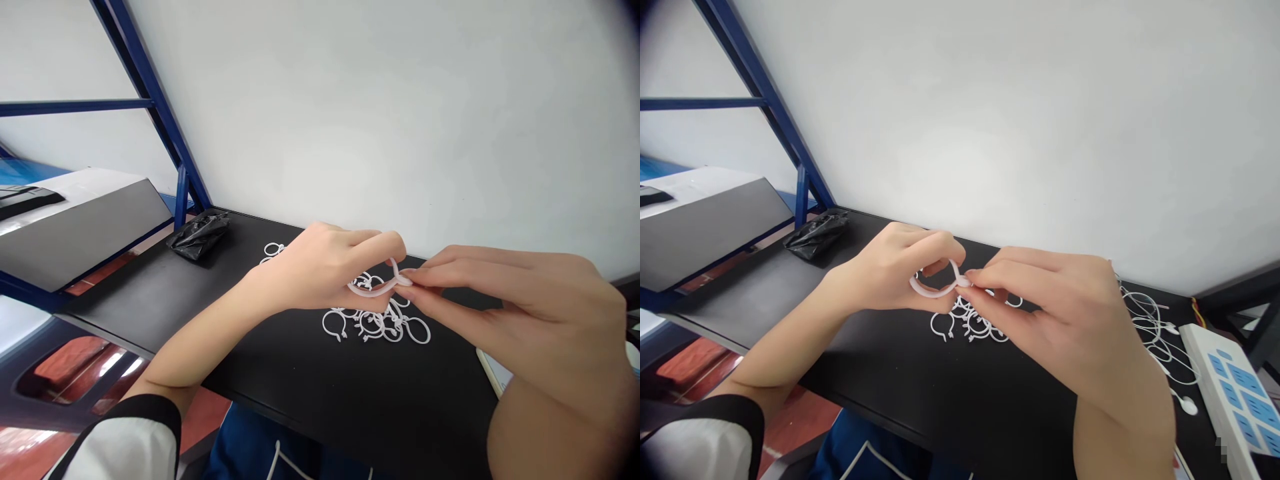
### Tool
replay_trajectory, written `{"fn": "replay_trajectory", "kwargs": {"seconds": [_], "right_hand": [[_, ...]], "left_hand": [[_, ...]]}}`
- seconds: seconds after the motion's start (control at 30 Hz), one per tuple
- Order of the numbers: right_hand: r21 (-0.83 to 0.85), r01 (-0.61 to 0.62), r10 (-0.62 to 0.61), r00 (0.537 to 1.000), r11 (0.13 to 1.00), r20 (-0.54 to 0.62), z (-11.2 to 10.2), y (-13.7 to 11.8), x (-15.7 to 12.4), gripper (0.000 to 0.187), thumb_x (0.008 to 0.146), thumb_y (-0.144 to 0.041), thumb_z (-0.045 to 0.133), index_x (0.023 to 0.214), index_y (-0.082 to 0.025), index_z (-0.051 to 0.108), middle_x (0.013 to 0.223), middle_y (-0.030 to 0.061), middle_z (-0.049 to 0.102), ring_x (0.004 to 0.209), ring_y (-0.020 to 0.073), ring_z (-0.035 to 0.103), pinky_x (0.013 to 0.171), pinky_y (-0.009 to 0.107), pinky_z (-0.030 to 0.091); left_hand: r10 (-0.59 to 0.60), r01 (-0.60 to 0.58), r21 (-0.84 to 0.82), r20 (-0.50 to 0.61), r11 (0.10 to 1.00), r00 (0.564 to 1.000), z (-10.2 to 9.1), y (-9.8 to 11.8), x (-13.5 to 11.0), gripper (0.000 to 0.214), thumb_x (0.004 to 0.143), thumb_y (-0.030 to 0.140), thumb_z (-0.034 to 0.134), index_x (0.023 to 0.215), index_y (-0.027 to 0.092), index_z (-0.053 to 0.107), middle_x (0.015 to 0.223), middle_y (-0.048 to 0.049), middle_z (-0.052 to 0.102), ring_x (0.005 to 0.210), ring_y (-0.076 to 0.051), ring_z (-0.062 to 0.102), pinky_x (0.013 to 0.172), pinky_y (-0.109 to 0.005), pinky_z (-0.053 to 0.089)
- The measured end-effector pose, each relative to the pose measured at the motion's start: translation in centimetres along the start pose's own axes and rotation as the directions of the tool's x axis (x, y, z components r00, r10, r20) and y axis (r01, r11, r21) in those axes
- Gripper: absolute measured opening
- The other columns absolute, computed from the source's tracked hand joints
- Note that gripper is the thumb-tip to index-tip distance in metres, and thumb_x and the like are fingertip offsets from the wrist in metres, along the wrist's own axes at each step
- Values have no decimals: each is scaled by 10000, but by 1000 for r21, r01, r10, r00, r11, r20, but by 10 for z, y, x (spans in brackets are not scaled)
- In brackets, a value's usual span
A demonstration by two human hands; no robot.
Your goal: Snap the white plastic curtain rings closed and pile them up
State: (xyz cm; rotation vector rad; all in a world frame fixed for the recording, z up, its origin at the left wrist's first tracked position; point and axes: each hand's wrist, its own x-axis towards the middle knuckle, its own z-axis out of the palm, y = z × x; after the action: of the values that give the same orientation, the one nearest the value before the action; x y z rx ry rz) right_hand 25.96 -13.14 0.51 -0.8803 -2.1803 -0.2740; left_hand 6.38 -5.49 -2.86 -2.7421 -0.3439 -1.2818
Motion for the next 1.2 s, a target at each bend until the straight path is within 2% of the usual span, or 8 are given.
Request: {"fn": "replay_trajectory", "kwargs": {"seconds": [1.2], "right_hand": [[12, -7, 7, 1000, 1000, -1, 0, 2, -1, 123, 839, -130, 695, 825, -232, 629, 683, -51, 686, 607, 107, 658, 513, 241, 492]], "left_hand": [[-4, 5, 16, -11, 1000, 1000, 2, -1, -1, 120, 813, 287, 531, 849, 211, 445, 593, 94, 418, 476, -58, 271, 422, -203, 231]]}}
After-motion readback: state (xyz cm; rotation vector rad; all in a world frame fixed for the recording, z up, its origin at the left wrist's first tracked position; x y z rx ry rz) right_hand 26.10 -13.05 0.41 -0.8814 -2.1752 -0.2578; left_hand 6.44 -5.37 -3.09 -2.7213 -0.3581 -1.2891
